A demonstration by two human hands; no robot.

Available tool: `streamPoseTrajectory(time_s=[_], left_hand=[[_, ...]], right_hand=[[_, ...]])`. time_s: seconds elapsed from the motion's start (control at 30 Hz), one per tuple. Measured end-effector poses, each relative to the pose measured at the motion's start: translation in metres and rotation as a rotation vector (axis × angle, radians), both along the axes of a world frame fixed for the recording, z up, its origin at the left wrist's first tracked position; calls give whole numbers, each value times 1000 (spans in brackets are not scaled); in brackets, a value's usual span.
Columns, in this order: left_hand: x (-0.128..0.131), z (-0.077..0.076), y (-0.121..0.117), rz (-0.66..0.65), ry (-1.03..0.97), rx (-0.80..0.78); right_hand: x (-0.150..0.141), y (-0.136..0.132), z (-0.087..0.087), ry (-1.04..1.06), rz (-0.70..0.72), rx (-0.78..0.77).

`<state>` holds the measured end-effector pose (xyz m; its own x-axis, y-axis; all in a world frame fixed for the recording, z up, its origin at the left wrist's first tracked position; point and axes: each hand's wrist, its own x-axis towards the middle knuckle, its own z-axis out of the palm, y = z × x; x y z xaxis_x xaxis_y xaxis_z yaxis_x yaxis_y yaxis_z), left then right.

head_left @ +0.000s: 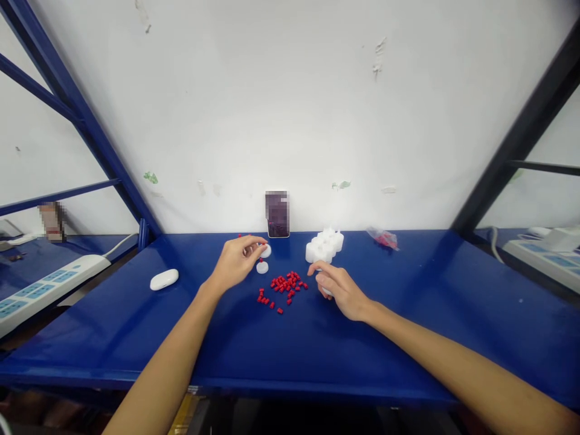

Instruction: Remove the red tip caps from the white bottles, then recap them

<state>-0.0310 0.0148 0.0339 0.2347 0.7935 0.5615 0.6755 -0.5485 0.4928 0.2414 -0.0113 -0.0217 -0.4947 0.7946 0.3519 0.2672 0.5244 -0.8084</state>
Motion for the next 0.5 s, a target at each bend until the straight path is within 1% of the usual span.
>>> streamPoseTrajectory(time_s=[0.1,0.23,0.37,0.5], left_hand=[[-17,-7,7,71,177,-27],[-18,-18,11,115,363,-83],[-16,-23,13,177,446,-93],[-17,-25,14,274,489,-82]], right_hand=[[0,0,1,-31,5,3],[0,-1,2,-61,11,17],[0,-1,3,-92,12,48],[1,-1,4,-114,6,65]])
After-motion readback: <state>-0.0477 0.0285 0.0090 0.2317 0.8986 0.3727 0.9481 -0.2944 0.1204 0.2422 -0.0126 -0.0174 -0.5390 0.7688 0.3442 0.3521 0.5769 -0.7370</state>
